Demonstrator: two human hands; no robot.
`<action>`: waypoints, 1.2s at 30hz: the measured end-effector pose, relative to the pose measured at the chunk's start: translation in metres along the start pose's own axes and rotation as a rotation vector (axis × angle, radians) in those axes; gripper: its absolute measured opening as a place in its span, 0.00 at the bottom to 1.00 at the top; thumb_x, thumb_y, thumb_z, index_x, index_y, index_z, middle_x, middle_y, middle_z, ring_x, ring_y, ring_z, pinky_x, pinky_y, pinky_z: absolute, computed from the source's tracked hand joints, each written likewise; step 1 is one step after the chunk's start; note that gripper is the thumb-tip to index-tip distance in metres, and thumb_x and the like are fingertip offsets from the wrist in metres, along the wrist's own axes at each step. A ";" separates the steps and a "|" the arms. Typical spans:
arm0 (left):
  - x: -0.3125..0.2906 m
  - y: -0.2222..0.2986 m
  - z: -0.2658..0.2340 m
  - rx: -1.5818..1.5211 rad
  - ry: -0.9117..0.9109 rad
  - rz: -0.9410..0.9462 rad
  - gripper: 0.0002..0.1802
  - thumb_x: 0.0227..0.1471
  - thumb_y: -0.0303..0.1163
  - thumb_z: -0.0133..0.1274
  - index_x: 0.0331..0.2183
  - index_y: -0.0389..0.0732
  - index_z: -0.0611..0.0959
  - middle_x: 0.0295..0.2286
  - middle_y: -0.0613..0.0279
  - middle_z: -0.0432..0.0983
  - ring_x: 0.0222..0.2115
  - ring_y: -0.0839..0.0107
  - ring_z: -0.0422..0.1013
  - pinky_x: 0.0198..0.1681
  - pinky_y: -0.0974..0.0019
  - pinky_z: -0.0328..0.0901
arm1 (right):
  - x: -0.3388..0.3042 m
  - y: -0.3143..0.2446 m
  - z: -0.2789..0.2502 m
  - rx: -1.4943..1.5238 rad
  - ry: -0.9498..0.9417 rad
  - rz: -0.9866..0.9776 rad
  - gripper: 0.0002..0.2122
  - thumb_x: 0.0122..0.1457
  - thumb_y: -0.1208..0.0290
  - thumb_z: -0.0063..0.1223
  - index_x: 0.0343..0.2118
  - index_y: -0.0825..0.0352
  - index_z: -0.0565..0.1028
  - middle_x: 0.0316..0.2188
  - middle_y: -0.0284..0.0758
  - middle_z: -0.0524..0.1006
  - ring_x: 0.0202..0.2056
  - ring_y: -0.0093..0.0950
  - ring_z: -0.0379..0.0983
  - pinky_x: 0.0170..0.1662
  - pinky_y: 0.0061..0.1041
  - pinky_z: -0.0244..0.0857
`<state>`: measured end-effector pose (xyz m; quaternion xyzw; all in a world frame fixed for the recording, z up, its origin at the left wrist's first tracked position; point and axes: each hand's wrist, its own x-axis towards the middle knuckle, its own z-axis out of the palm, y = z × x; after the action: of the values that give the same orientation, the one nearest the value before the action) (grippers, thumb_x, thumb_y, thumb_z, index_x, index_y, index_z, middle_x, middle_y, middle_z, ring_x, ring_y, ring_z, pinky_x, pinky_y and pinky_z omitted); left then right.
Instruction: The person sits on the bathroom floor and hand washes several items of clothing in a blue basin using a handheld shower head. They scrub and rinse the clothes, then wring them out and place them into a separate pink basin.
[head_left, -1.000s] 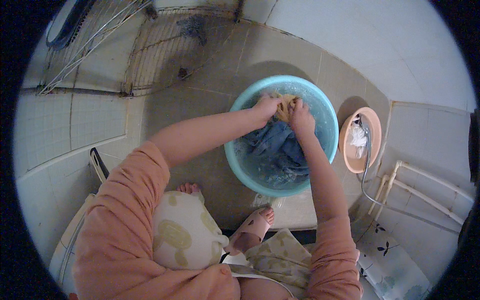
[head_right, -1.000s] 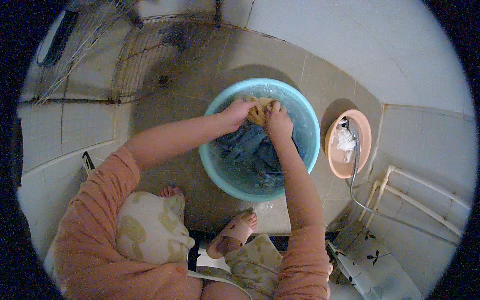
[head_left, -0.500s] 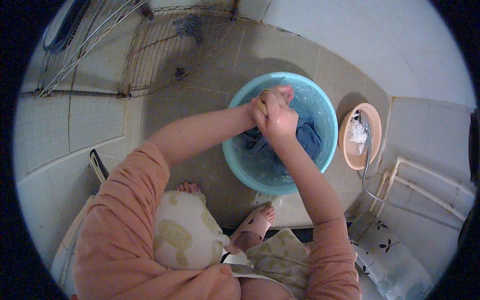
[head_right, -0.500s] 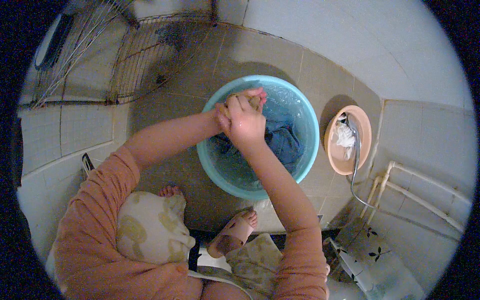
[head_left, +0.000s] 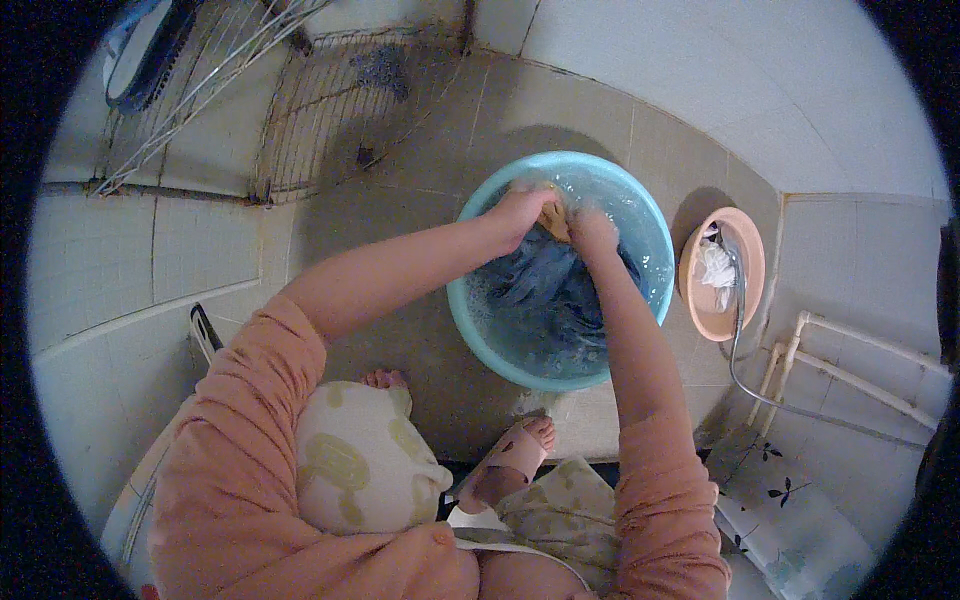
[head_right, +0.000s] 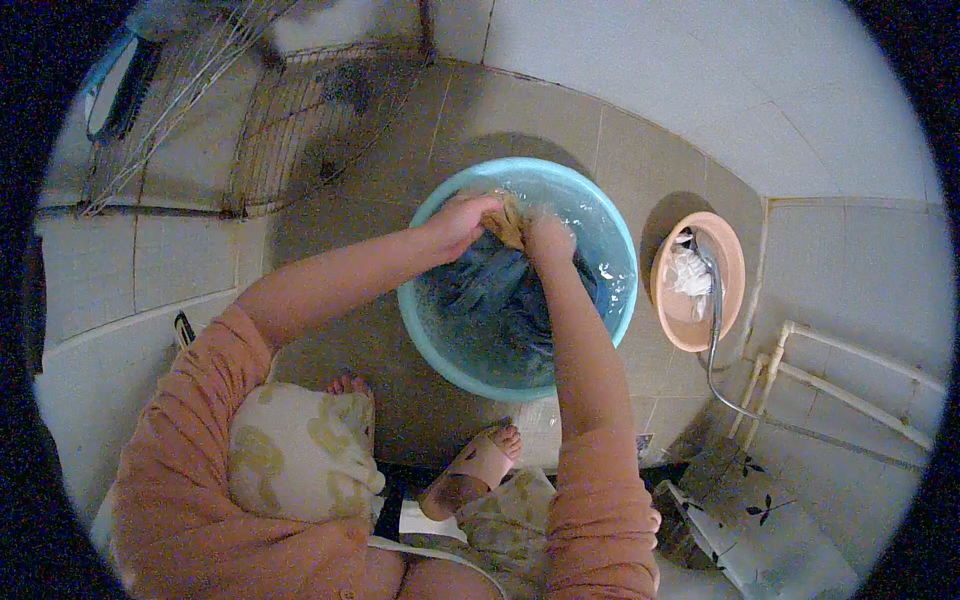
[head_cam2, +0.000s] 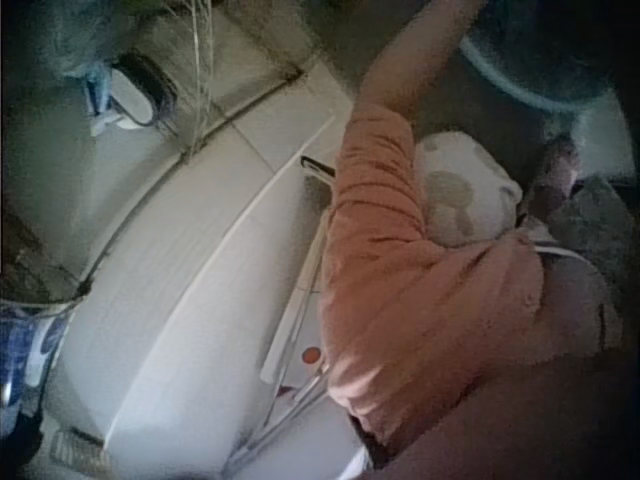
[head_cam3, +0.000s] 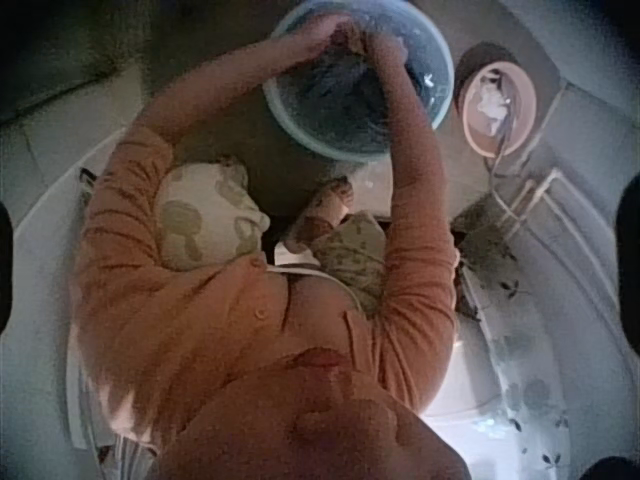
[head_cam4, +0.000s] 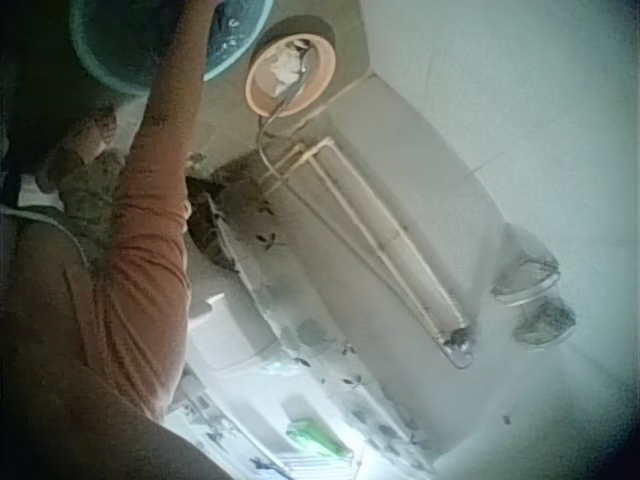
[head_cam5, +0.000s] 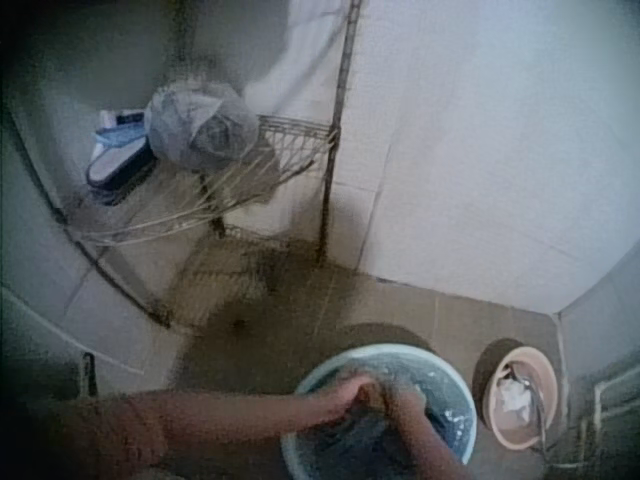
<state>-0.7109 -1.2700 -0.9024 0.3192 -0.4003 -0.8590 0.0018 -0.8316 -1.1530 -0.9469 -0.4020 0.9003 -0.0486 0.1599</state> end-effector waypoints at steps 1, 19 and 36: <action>-0.004 0.005 0.006 0.020 0.048 -0.058 0.26 0.50 0.41 0.45 0.48 0.36 0.64 0.48 0.57 0.63 0.51 0.64 0.57 0.54 0.56 0.51 | 0.003 0.009 0.005 -0.025 0.010 -0.095 0.14 0.56 0.57 0.41 0.32 0.65 0.68 0.29 0.47 0.75 0.30 0.44 0.73 0.31 0.42 0.67; -0.092 0.071 0.099 0.068 -0.215 -0.401 0.17 0.55 0.45 0.37 0.41 0.47 0.71 0.37 0.66 0.70 0.38 0.70 0.67 0.41 0.63 0.64 | -0.174 -0.035 -0.203 1.021 0.215 -0.429 0.12 0.48 0.79 0.51 0.36 0.64 0.67 0.30 0.39 0.68 0.36 0.33 0.67 0.38 0.29 0.63; -0.110 0.012 0.174 0.865 -0.489 -0.302 0.23 0.51 0.43 0.45 0.46 0.41 0.67 0.41 0.56 0.68 0.39 0.64 0.69 0.40 0.62 0.67 | -0.202 0.008 -0.114 2.682 -0.230 0.307 0.22 0.54 0.45 0.41 0.42 0.59 0.68 0.37 0.33 0.72 0.40 0.31 0.69 0.43 0.30 0.64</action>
<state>-0.7223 -1.1305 -0.7510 0.1350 -0.6571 -0.6550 -0.3477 -0.7478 -1.0031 -0.7904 0.1639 0.1772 -0.8299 0.5031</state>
